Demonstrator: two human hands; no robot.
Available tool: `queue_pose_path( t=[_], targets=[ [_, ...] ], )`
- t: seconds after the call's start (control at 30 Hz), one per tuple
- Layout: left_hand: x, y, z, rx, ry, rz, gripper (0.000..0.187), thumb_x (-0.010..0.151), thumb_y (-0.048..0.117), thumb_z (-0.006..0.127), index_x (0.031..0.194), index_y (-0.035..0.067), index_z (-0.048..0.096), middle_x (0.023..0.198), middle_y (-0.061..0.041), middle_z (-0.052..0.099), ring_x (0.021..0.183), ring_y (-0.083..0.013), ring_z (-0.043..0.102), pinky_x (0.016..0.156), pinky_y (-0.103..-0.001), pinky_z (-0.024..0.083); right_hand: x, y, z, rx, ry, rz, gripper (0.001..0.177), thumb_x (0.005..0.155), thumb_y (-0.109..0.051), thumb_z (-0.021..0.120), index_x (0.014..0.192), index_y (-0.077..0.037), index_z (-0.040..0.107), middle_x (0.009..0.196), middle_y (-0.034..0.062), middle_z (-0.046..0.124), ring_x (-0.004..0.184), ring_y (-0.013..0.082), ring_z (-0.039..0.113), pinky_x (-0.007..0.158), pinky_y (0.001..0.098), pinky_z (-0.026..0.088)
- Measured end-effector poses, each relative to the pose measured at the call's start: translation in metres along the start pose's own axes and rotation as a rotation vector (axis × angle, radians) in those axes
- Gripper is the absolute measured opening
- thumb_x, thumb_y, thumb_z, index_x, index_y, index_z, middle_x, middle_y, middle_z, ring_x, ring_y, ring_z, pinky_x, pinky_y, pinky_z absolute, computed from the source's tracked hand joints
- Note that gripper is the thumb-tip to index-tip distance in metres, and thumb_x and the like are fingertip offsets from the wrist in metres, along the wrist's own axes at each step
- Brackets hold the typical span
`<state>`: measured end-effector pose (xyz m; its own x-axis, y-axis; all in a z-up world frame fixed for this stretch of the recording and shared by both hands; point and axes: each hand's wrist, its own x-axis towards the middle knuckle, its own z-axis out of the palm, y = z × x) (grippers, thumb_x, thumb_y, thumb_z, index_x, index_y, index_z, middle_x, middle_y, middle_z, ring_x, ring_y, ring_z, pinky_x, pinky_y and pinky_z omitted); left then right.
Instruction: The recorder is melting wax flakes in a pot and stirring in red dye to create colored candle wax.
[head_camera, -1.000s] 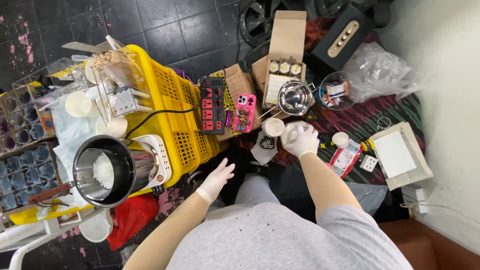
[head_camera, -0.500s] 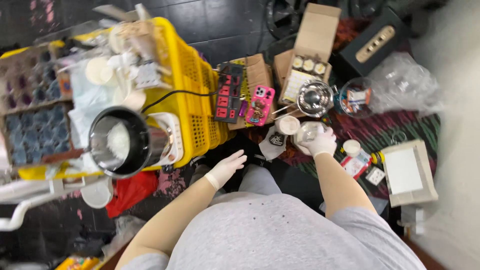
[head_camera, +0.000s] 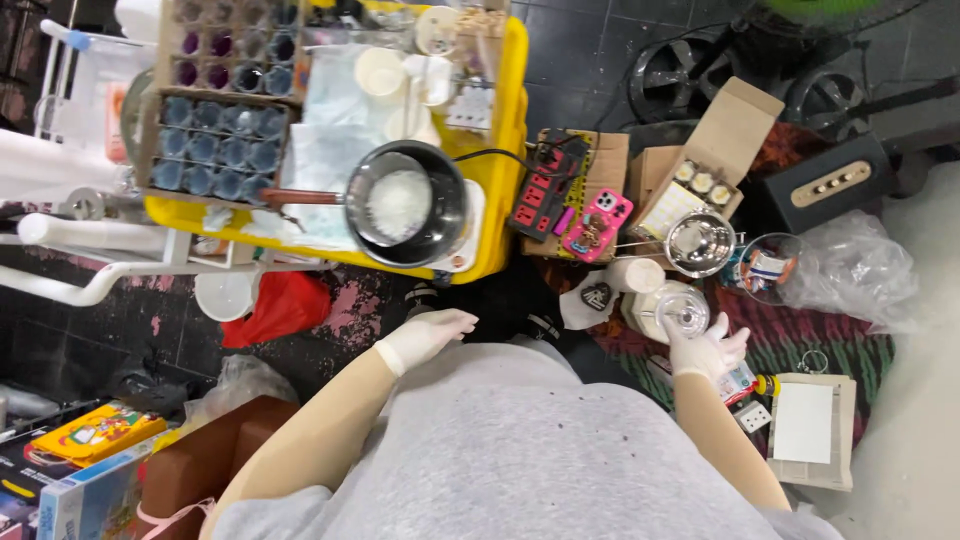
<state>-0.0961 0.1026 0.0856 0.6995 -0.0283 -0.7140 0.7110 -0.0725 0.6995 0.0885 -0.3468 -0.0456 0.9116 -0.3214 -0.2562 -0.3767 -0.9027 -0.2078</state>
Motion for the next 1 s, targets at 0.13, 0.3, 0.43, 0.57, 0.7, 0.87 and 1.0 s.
queue_pose_path(
  t=[0.13, 0.3, 0.43, 0.57, 0.7, 0.87, 1.0],
  targets=[
    [-0.042, 0.009, -0.044, -0.034, 0.014, -0.024, 0.042, 0.100, 0.033, 0.054, 0.128, 0.006, 0.069, 0.121, -0.008, 0.075, 0.112, -0.0161, 0.069, 0.101, -0.029, 0.052, -0.026, -0.013, -0.011, 0.096, 0.003, 0.012, 0.111, 0.073, -0.063, 0.083, 0.160, -0.013, 0.036, 0.167, 0.0306, 0.011, 0.153, 0.0459, 0.012, 0.121, 0.0555, 0.021],
    [-0.049, -0.035, -0.113, -0.073, 0.014, 0.125, 0.037, 0.101, 0.022, 0.051, 0.124, 0.000, 0.069, 0.119, -0.011, 0.075, 0.113, -0.0167, 0.070, 0.100, -0.029, 0.052, -0.065, -0.073, -0.030, 0.250, 0.110, 0.000, 0.094, 0.083, -0.049, 0.083, 0.158, -0.010, 0.042, 0.167, 0.0320, 0.014, 0.153, 0.0485, 0.020, 0.122, 0.0520, 0.026],
    [-0.050, -0.053, -0.174, 0.054, -0.014, 0.216, 0.037, 0.100, 0.020, 0.049, 0.125, 0.001, 0.068, 0.117, -0.010, 0.076, 0.110, -0.0164, 0.071, 0.098, -0.029, 0.054, -0.084, -0.096, 0.004, 0.348, 0.240, -0.033, 0.090, 0.089, -0.045, 0.086, 0.159, -0.006, 0.045, 0.165, 0.0343, 0.017, 0.151, 0.0514, 0.027, 0.124, 0.0510, 0.028],
    [-0.082, -0.038, -0.228, -0.085, -0.124, 0.119, 0.034, 0.101, 0.020, 0.052, 0.124, 0.000, 0.068, 0.116, -0.009, 0.075, 0.110, -0.0159, 0.070, 0.097, -0.029, 0.053, -0.124, -0.144, 0.013, 0.689, 0.382, -0.139, 0.069, 0.097, -0.030, 0.084, 0.148, 0.001, 0.050, 0.159, 0.0253, 0.026, 0.145, 0.0405, 0.039, 0.122, 0.0447, 0.036],
    [-0.113, -0.007, -0.277, -0.003, -0.176, 0.091, 0.034, 0.101, 0.023, 0.052, 0.117, 0.000, 0.071, 0.109, -0.006, 0.076, 0.104, -0.0149, 0.073, 0.089, -0.027, 0.055, -0.167, -0.188, 0.000, 1.044, 0.490, -0.274, 0.043, 0.105, -0.009, 0.076, 0.139, 0.005, 0.054, 0.148, 0.0164, 0.037, 0.137, 0.0278, 0.048, 0.121, 0.0384, 0.042],
    [-0.142, 0.049, -0.316, 0.134, -0.134, 0.143, 0.031, 0.098, 0.022, 0.055, 0.108, 0.001, 0.075, 0.091, -0.006, 0.077, 0.087, -0.0130, 0.072, 0.078, -0.026, 0.056, -0.223, -0.220, -0.040, 0.937, 0.559, -0.333, 0.029, 0.112, -0.001, 0.069, 0.137, 0.005, 0.058, 0.140, 0.0137, 0.055, 0.131, 0.0234, 0.055, 0.118, 0.0356, 0.045],
    [-0.139, 0.083, -0.333, 0.325, 0.114, 0.326, 0.024, 0.096, 0.024, 0.064, 0.099, 0.003, 0.076, 0.082, -0.010, 0.074, 0.076, -0.0167, 0.068, 0.071, -0.030, 0.054, -0.254, -0.246, -0.080, 1.144, 0.459, -0.358, 0.026, 0.111, -0.001, 0.059, 0.138, 0.003, 0.060, 0.129, 0.0086, 0.065, 0.119, 0.0149, 0.061, 0.109, 0.0283, 0.050]
  ],
)
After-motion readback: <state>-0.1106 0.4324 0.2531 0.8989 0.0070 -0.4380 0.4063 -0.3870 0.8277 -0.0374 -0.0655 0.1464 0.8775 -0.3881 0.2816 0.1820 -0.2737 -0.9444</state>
